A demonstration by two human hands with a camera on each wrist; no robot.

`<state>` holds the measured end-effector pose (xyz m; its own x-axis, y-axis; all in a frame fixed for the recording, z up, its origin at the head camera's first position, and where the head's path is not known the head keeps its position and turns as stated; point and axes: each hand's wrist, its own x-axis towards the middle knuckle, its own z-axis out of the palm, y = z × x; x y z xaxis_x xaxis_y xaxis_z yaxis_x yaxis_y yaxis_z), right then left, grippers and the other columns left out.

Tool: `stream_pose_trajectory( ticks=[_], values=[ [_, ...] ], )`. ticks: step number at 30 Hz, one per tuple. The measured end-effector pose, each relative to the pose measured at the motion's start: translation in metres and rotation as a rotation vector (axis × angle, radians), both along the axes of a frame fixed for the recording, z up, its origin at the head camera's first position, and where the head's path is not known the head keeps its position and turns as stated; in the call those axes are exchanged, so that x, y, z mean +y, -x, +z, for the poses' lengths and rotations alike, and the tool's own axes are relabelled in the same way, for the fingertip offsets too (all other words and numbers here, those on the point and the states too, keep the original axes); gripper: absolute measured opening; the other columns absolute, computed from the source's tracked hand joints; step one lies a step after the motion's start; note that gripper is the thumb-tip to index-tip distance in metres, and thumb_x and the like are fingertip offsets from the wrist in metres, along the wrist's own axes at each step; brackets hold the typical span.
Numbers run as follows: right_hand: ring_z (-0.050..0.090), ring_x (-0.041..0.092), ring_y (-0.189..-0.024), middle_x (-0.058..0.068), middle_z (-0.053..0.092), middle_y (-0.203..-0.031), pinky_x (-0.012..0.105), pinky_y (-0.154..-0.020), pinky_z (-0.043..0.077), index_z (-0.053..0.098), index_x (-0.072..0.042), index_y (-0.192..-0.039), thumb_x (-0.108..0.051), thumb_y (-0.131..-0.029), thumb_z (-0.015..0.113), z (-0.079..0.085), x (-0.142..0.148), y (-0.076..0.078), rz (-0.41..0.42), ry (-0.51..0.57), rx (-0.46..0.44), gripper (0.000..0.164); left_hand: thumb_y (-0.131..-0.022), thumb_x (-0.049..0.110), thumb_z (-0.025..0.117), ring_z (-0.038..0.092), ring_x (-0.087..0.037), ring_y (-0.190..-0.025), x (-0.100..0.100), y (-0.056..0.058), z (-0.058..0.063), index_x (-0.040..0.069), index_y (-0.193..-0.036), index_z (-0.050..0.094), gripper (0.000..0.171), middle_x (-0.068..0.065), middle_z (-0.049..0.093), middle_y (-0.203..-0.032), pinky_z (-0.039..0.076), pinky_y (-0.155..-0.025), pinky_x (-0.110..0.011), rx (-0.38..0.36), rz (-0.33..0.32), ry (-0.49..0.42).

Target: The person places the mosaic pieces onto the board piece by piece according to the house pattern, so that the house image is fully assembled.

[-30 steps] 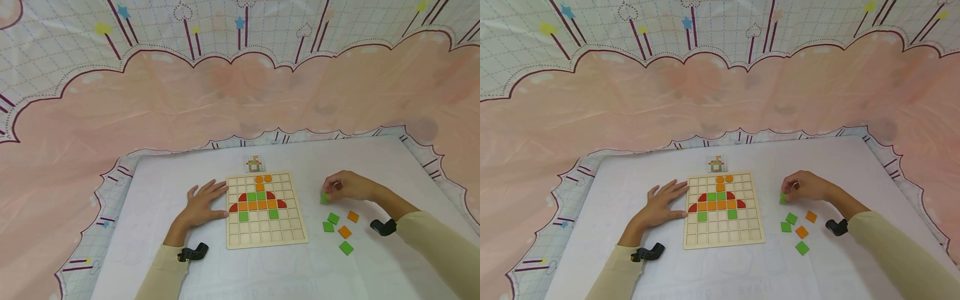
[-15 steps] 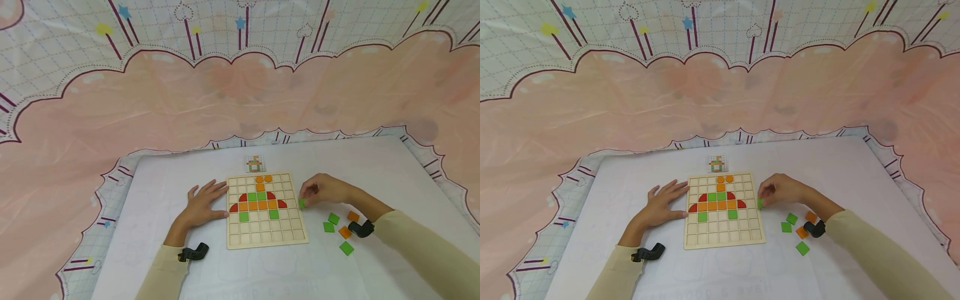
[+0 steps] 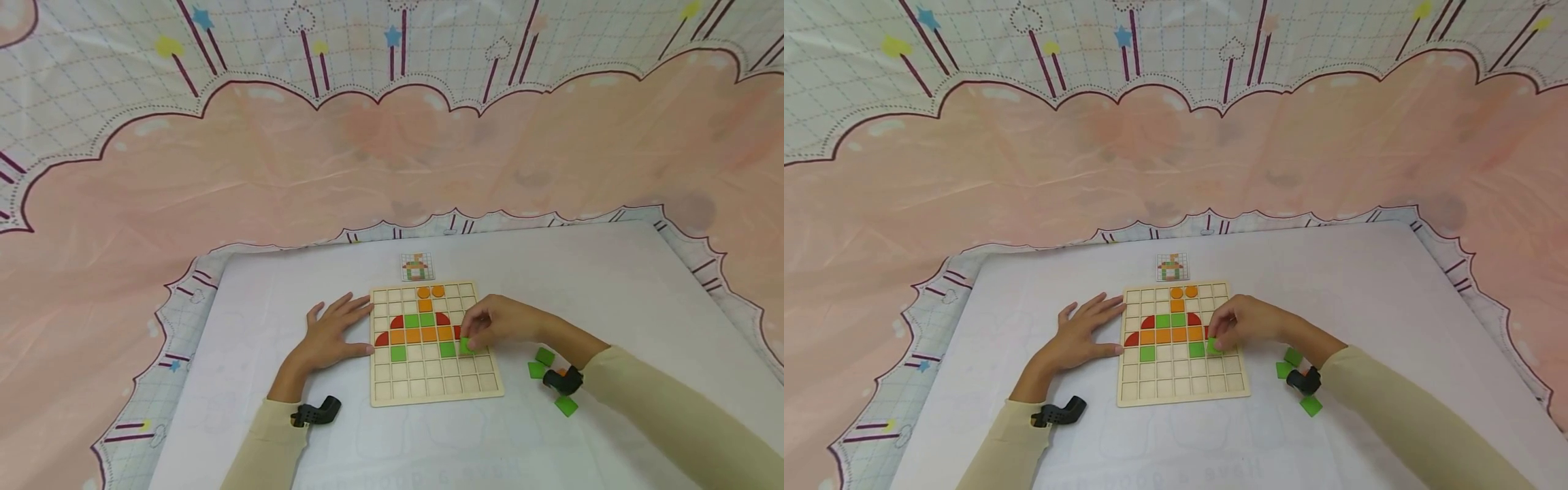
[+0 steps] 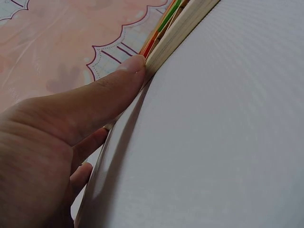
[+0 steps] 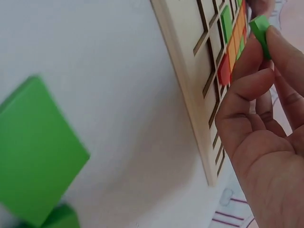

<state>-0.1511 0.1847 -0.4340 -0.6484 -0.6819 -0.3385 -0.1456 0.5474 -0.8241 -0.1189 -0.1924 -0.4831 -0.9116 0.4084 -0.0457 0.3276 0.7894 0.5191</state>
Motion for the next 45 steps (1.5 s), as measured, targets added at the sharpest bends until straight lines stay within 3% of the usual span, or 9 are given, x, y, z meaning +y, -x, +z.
stream_pose_trajectory(
  ticks=[13,29,45],
  values=[
    [0.062,0.015,-0.080,-0.001,0.071,-0.084,0.023,-0.074,0.054,0.078,-0.014,-0.098,-0.014,-0.087,0.081,-0.005,-0.021,-0.006,0.091,0.031,-0.023,0.011,-0.081,0.057,0.078,0.018,-0.028,-0.159,0.001,0.000,0.001,0.025,-0.155,0.047,0.087,0.005,0.038,-0.165,-0.001,-0.119,-0.067,-0.007,0.001,0.003],
    [0.058,0.011,-0.071,-0.005,0.066,-0.072,0.021,-0.065,0.048,0.078,-0.018,-0.085,-0.012,-0.082,0.085,-0.008,-0.036,-0.015,0.095,-0.038,0.085,0.010,-0.080,0.057,0.079,0.019,-0.027,-0.159,0.000,0.001,-0.001,0.027,-0.155,0.046,0.087,0.007,0.038,-0.165,-0.001,-0.119,-0.067,-0.006,0.005,0.011],
    [0.058,0.009,-0.066,-0.007,0.069,-0.069,0.020,-0.060,0.048,0.081,-0.018,-0.081,-0.011,-0.080,0.086,-0.009,-0.041,-0.020,0.059,-0.084,0.107,0.009,-0.081,0.057,0.079,0.019,-0.028,-0.159,0.001,0.001,0.000,0.025,-0.155,0.046,0.087,0.006,0.038,-0.165,-0.001,-0.120,-0.067,-0.009,0.004,0.015]
  ],
)
